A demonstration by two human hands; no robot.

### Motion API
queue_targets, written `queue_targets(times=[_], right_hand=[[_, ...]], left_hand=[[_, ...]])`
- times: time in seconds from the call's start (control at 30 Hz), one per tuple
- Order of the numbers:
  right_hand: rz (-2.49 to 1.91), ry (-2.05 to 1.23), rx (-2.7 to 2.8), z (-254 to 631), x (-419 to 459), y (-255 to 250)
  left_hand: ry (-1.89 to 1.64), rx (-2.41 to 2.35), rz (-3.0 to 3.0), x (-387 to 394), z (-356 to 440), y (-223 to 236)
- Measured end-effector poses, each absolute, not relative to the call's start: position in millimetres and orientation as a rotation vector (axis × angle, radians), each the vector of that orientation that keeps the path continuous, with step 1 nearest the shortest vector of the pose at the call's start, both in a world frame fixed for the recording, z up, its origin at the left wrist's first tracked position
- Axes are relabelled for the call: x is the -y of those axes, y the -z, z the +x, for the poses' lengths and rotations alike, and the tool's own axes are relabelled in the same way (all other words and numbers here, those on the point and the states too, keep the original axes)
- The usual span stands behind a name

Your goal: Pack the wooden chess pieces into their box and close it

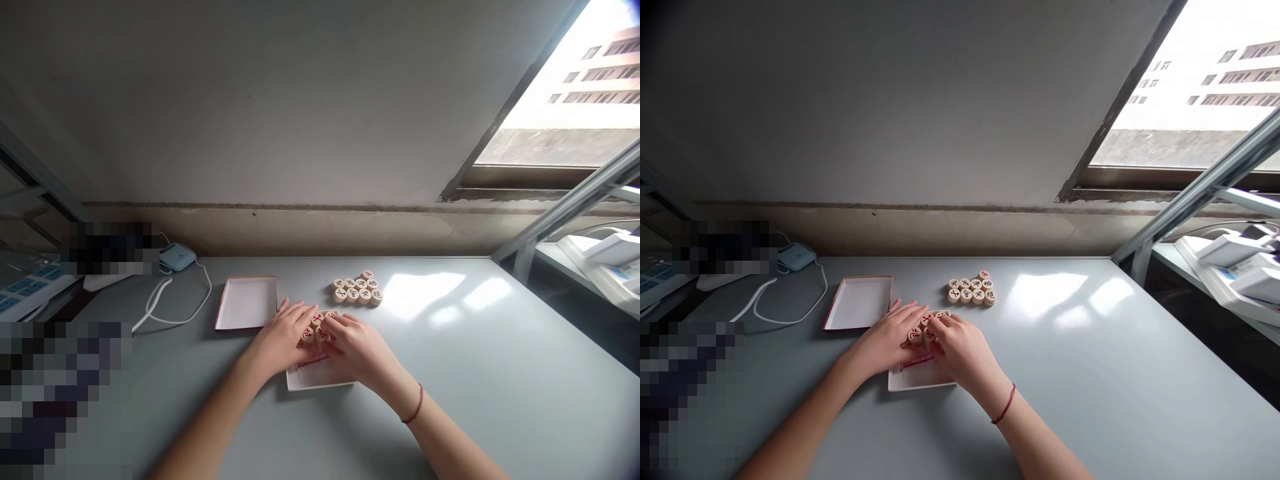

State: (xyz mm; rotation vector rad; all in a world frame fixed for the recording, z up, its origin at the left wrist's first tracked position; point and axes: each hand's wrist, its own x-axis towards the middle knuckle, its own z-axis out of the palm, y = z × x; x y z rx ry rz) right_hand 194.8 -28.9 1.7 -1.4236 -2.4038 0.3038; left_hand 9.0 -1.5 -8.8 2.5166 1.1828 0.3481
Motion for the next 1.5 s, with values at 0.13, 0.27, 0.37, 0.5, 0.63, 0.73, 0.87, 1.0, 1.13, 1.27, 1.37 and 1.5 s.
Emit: queue_targets(times=[0.13,0.27,0.37,0.5,0.63,0.73,0.87,1.0,1.13,1.27,1.37,1.5], right_hand=[[-1.380,-0.505,2.267,207.7,16.9,-12.1],[-1.703,-0.301,1.974,237.4,-28.9,-22.3],[-2.168,-0.096,1.877,254.9,-69.7,-24.8],[-2.434,-0.363,1.977,261.2,-103.1,-22.1],[-2.439,-0.371,1.982,258.9,-110.9,-22.5],[-2.383,-0.293,1.975,253.0,-100.6,-31.5],[-1.786,-0.450,2.016,233.2,-58.6,-43.4],[-1.319,-0.993,1.982,212.8,-11.2,-39.1],[-1.162,-1.250,1.810,207.7,6.7,-28.4],[-1.115,-1.395,1.692,212.1,6.7,-23.5],[-1.162,-1.337,1.638,219.1,4.3,-22.0],[-1.263,-1.197,1.499,230.1,0.7,-22.4]], left_hand=[[-0.356,-1.179,2.518,2.8,10.0,4.6],[-0.393,-1.166,2.538,3.4,9.9,3.5],[-0.434,-1.159,2.546,3.4,9.7,3.6],[-0.413,-1.163,2.538,3.8,10.0,2.2],[-0.408,-1.163,2.540,3.8,10.3,2.1],[-0.463,-1.194,2.559,2.7,10.8,1.9],[-0.678,-1.236,2.516,2.1,12.4,-1.7],[-0.872,-1.191,2.396,5.3,15.7,-5.1],[-0.940,-1.043,2.340,8.6,19.8,-3.2],[-0.931,-1.017,2.307,9.9,22.1,-1.1],[-0.927,-1.085,2.279,10.6,23.1,-2.3],[-0.923,-1.139,2.237,12.6,26.5,-3.4]])
